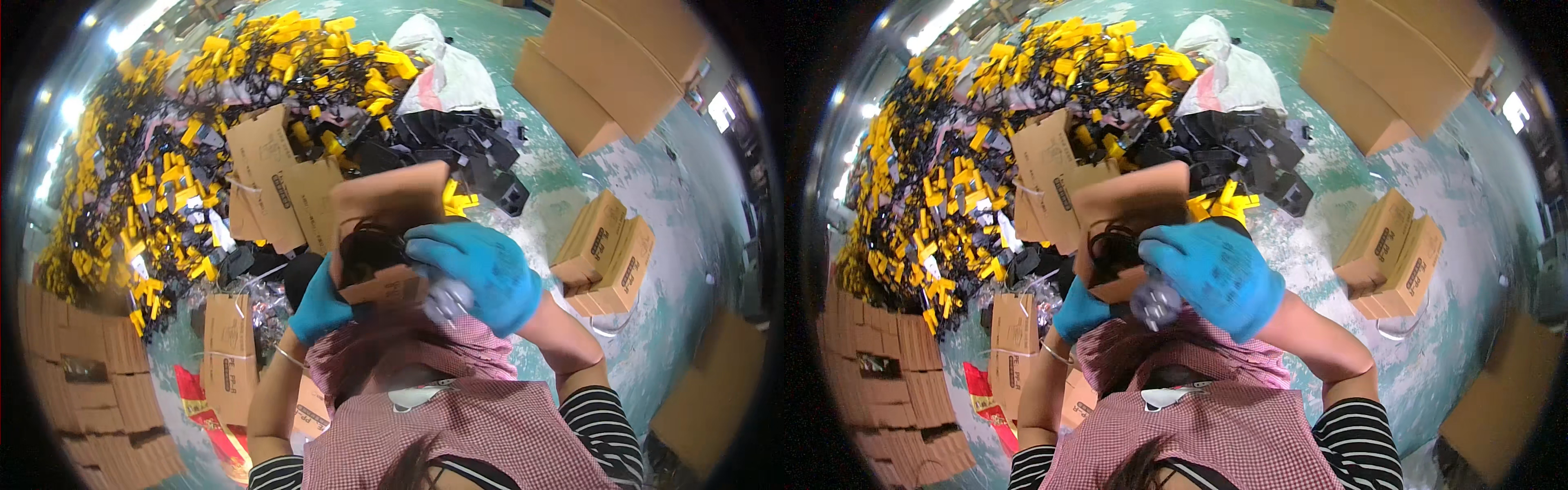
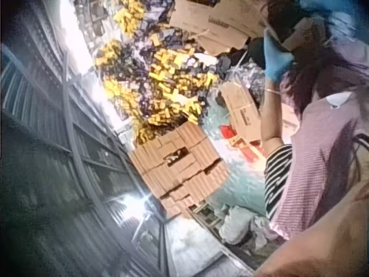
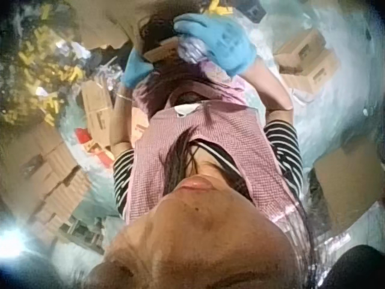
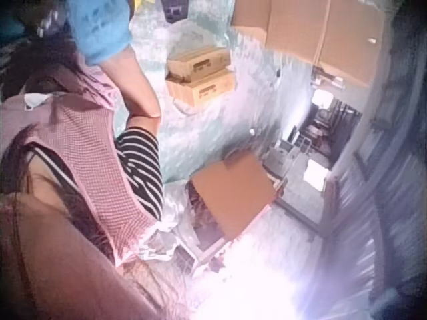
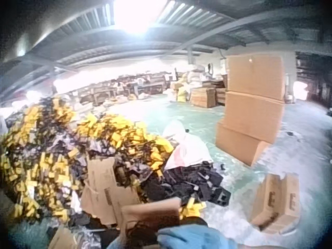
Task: The person folds flat cardboard boxes into their assembled form, then packs them with plastic components, heating tools, and instruction booklets. The boxes are prepared by hand for shipment.
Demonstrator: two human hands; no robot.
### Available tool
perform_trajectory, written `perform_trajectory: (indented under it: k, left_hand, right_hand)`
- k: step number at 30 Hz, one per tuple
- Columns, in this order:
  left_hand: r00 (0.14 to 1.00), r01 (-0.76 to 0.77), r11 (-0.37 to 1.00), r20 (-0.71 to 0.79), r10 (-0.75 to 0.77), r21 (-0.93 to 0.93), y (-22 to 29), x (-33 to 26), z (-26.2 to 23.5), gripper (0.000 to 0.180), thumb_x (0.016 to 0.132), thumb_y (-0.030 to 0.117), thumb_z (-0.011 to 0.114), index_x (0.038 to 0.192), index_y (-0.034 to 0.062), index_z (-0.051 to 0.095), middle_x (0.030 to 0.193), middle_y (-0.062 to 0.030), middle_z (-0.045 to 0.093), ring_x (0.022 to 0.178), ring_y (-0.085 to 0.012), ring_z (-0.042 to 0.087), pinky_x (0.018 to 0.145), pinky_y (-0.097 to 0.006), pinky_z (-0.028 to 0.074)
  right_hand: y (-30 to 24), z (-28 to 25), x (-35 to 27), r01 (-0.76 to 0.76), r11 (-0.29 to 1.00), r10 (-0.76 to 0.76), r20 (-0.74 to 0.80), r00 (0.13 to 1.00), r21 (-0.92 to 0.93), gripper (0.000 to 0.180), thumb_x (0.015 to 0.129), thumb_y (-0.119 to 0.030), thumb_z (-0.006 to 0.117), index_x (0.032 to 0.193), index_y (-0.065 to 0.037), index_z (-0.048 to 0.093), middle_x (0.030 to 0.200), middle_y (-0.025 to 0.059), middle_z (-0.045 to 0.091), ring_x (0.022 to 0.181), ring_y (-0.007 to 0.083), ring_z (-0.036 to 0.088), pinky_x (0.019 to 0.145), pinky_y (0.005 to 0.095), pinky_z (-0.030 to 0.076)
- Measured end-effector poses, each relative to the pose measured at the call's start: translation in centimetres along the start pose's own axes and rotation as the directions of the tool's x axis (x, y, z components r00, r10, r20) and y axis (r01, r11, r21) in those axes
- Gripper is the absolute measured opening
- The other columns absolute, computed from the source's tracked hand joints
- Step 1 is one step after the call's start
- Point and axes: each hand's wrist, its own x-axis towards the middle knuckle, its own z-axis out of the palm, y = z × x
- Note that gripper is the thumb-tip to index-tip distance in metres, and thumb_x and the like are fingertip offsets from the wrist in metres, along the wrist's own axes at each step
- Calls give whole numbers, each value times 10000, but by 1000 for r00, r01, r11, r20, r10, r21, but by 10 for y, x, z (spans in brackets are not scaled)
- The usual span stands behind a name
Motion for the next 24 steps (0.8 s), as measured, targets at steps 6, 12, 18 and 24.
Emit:
perform_trajectory:
  k: [6,12,18,24]
  left_hand:
    - [995,-8,990,-95,22,144,-20,-27,-8,833,684,103,867,1384,36,421,1305,-104,546,1209,-207,546,1046,-358,453]
    - [999,-47,973,-8,50,228,-29,-21,-12,753,658,163,886,1288,43,491,1197,-133,562,1102,-258,587,979,-350,481]
    - [995,-102,952,37,95,290,-37,-27,-18,821,662,130,879,1353,29,448,1237,-120,519,1193,-222,531,1031,-350,444]
    - [979,-201,927,107,176,316,-20,-20,-53,778,644,141,863,1321,51,489,1248,-154,546,1188,-322,553,1019,-395,451]
  right_hand:
    - [-1,10,39,143,938,3,419,908,-317,284,791,-139,671,1073,-111,686,1040,36,703,1039,243,662,834,359,532]
    - [5,60,83,248,827,449,859,248,-504,259,782,-220,718,1022,-134,765,1059,93,741,1016,280,691,811,442,548]
    - [-7,36,107,446,891,191,962,-198,-85,303,882,-186,606,1141,-77,716,1102,203,713,955,318,709,817,431,561]
    - [-31,30,93,587,768,-53,890,454,-254,321,840,-145,652,1135,-19,675,1082,184,688,979,350,675,825,451,548]
